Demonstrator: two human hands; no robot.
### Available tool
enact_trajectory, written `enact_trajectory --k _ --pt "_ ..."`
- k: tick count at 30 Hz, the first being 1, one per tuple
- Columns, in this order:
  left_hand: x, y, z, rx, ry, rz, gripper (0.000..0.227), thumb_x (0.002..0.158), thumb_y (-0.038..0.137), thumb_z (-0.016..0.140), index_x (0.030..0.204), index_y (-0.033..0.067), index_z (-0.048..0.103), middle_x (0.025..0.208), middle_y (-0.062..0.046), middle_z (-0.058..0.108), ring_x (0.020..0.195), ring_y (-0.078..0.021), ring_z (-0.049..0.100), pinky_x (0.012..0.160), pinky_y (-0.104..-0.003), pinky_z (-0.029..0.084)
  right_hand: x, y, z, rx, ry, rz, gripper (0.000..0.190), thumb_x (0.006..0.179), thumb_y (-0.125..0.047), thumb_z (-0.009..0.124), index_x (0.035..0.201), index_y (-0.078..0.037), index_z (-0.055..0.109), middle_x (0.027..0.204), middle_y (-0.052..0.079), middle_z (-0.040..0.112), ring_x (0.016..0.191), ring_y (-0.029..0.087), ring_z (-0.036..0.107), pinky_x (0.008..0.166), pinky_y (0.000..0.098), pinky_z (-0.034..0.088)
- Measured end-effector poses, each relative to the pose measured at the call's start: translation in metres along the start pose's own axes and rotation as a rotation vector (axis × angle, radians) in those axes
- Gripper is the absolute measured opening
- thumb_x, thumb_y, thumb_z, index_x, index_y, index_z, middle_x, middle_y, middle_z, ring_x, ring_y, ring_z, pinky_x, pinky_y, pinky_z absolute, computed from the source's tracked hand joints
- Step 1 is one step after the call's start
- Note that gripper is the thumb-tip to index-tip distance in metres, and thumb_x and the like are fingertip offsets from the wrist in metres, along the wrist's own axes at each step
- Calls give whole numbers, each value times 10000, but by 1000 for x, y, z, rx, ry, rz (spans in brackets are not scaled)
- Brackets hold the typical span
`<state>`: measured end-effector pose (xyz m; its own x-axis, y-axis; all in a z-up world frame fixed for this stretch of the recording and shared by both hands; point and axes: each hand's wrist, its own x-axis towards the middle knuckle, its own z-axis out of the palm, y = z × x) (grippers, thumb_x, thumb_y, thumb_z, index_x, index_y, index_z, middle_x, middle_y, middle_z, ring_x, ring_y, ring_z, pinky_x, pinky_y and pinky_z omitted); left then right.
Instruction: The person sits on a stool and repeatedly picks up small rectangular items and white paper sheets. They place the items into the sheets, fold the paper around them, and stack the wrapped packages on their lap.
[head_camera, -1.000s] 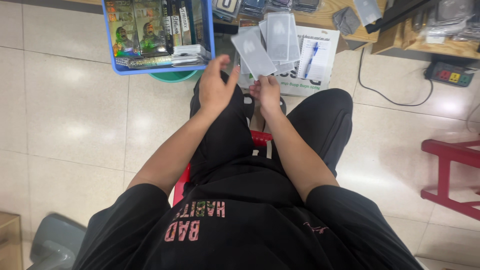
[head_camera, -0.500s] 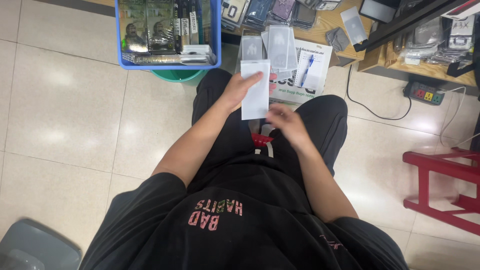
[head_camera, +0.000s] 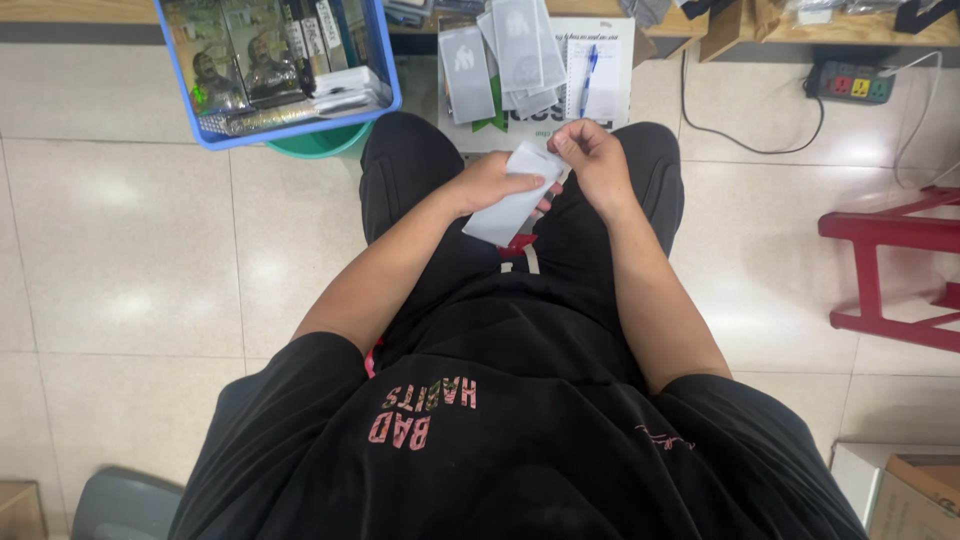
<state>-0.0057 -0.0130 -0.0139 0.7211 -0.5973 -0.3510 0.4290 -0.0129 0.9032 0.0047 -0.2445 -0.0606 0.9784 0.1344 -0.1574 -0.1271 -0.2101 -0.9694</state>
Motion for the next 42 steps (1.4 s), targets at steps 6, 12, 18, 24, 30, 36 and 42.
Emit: enact_trajectory --k 6,12,18,24,30,36,42 --pt "-6 11 12 133 67 10 374 1026 371 854 1229 57 840 1110 -157 885 1022 -298 879 930 -439 693 -5 -1 10 -15 -18 9 162 1039 -210 947 1078 -95 839 928 52 788 881 140 702 843 308 553" --pt "-1 6 10 45 27 -33 359 1064 292 782 1279 5 800 1131 -205 878 1015 -308 880 957 -451 697 3 8 9 52 199 34 94 998 -141 932 1034 -97 858 890 27 746 856 116 669 804 280 556" --pt "-10 8 9 -38 -75 -127 411 1063 182 684 1351 -109 718 1198 -283 854 992 -353 880 918 -483 730 29 19 -22 456 713 81 158 1130 -291 760 1130 -148 694 995 -16 629 905 136 669 743 277 657" --pt "21 -29 -3 -404 44 -333 539 1077 299 654 1450 -90 658 1196 -290 820 1014 -390 842 897 -546 719 33 25 -62 598 804 -95 143 1133 -265 711 1122 -129 671 1000 43 736 892 174 759 790 353 679" --pt "11 -7 4 -678 -89 -352 714 986 561 725 1499 65 687 1337 -177 780 1207 -332 773 1044 -518 665 8 15 -13 411 511 -71 132 1111 -212 796 1054 -168 685 906 -35 701 798 51 609 743 233 502" --pt "8 -13 7 -545 -180 -309 702 1030 458 703 1548 -6 605 1436 -239 763 1303 -353 774 1053 -498 673 1 -1 8 284 322 -31 140 1102 -212 838 1070 -158 713 894 -41 719 799 42 629 744 212 515" --pt "19 -35 5 -417 -75 -251 544 1067 353 689 1434 -39 604 1290 -256 773 1117 -415 839 892 -527 740 -1 -4 2 360 151 -61 271 1063 -98 885 1209 -162 665 1061 1 791 934 80 720 858 243 603"
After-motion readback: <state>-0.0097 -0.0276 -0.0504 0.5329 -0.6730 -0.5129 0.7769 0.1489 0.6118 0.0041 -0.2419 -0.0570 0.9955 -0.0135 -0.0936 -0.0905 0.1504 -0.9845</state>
